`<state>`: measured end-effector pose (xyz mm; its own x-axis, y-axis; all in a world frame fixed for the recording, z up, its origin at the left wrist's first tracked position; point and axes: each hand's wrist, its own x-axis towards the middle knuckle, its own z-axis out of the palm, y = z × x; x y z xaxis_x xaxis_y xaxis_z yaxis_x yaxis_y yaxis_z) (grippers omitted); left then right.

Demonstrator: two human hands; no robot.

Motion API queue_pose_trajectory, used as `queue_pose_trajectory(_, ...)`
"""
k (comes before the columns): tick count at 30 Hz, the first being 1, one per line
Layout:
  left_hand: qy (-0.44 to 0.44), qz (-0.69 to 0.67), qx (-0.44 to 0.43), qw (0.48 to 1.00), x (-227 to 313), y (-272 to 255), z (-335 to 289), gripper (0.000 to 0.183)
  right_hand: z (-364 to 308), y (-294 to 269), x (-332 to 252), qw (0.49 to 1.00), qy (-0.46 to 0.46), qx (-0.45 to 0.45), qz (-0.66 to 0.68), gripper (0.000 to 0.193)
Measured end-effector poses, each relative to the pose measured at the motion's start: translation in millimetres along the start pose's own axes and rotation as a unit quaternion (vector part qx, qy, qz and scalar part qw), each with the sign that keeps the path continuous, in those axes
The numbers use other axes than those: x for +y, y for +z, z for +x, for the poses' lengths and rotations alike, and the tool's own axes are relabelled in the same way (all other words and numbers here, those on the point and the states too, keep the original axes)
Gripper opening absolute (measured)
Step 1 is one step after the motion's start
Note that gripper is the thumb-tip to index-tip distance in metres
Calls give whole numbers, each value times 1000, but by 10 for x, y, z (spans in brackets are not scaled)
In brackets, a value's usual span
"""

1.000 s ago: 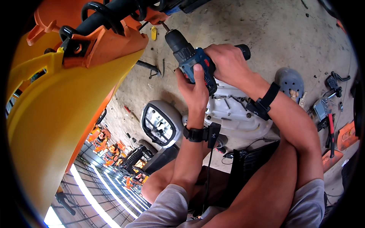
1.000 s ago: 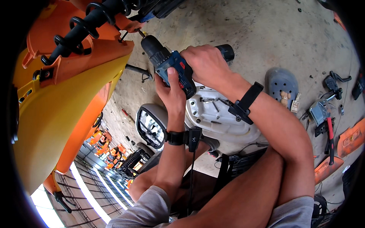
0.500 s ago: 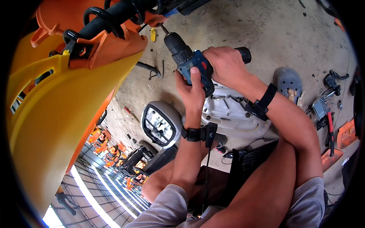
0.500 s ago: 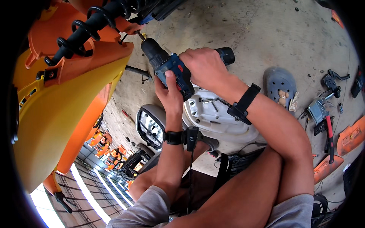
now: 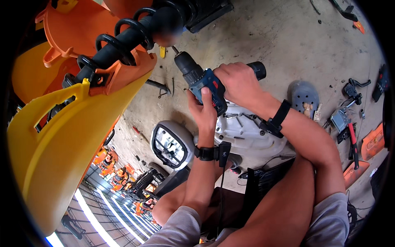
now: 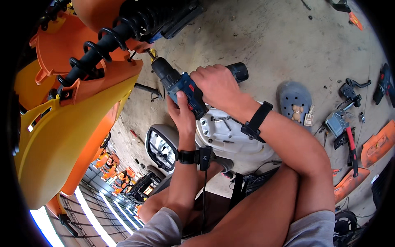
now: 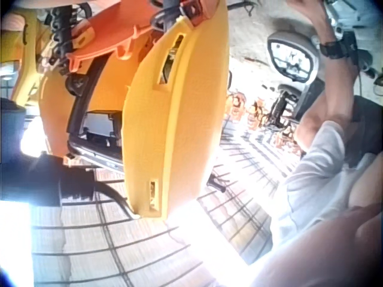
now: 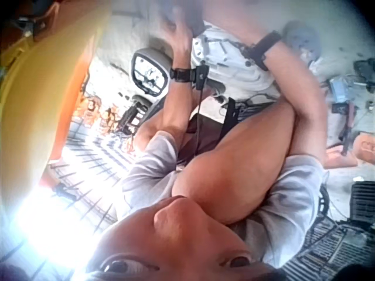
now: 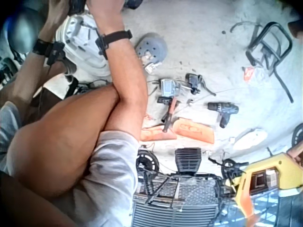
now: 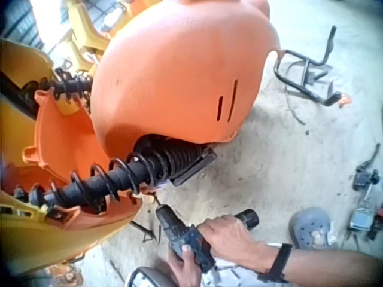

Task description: The person assembles a headlight assembly using a screwdriver and a wrench while sitting on the floor. Then the person uses a power drill to fasten a plastic panel onto the front of an orange scooter.

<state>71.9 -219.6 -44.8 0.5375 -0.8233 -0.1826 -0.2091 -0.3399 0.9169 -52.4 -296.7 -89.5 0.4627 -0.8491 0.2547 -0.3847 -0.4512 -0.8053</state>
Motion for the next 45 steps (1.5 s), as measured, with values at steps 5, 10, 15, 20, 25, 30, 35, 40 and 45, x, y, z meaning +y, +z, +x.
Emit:
queue_pose_trajectory(5, 11, -2, -2, 1000, -26, 34, 16, 40, 0, -31, 24, 1000, 1, 0, -20, 33)
queue_pose_trajectory(10, -35, 17, -15, 999, 26, -189, 159, 50, 24, -57, 67, 999, -15, -5, -28, 34)
queue_pose_trajectory(15, -229, -352, -75, 904, 445, -361, 817, 51, 24, -134, 73, 999, -25, -5, -24, 39)
queue_pose_trajectory(20, -212, -419, -156, 869, 607, -204, 1129, 51, 40, -238, 40, 998, -35, -47, -25, 40)
queue_pose_trajectory(25, -159, -506, -257, 808, 523, -251, 1297, 42, 30, -397, 111, 995, -54, -79, -26, 39)
queue_pose_trajectory(30, -158, -460, -237, 841, 457, -288, 1280, 38, -8, -562, 212, 990, -75, -118, -34, 45)
queue_pose_trajectory(35, -145, -198, -38, 969, 226, -313, 947, 34, -66, -1118, 392, 985, -66, -155, -31, 46)
queue_pose_trajectory(40, -239, 69, -91, 964, -510, -300, -268, 26, -133, -1449, 461, 985, -51, -153, -63, 49)
queue_pose_trajectory(45, -220, 150, -73, 961, -911, -192, -866, 23, -310, -1501, 461, 991, 41, -120, -32, 48)
